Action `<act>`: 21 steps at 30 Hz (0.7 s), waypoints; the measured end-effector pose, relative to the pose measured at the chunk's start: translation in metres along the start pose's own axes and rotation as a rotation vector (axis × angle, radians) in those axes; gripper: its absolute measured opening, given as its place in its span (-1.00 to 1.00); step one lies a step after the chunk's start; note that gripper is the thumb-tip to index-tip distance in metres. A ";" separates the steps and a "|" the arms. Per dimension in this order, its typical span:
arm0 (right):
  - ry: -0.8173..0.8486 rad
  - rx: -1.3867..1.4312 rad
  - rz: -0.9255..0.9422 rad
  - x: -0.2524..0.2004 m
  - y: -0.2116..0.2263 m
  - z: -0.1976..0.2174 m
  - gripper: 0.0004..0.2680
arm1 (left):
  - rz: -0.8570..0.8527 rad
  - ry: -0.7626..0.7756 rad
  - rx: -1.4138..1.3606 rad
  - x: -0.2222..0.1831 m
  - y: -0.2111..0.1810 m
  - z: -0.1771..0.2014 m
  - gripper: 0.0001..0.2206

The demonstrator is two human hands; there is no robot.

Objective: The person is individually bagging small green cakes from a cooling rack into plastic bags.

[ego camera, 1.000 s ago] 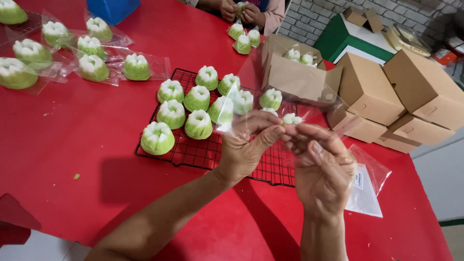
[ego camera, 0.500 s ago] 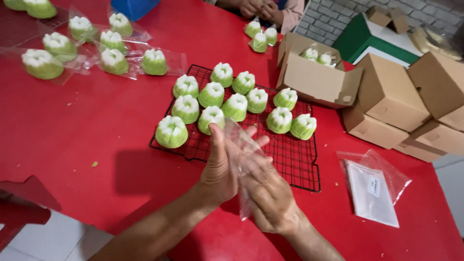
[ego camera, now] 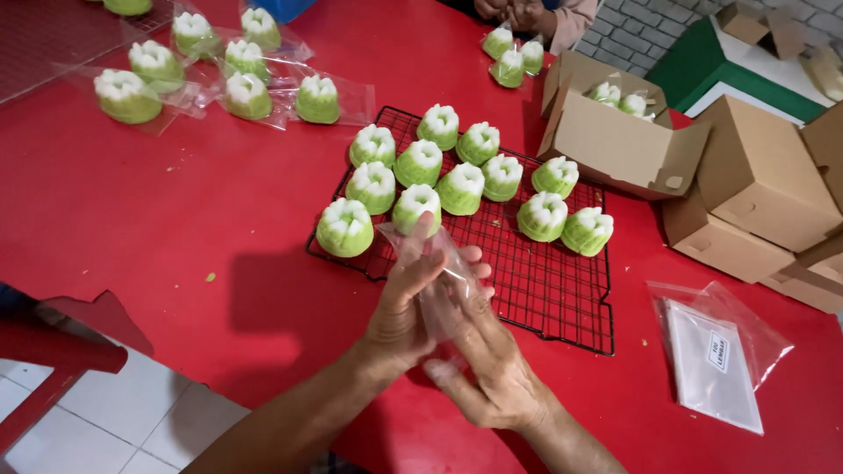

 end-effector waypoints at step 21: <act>0.086 0.518 -0.261 0.024 0.006 -0.033 -0.67 | -0.302 -0.166 -0.024 -0.030 -0.052 0.053 -0.44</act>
Point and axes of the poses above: each hand's wrist, its own x-axis towards the middle knuckle, its own z-axis out of the back of the hand, y = z × x, the point moved 6 cm from there along x, towards the middle knuckle, and after that the axes turned 8 degrees about -y, right-handed, at the moved point
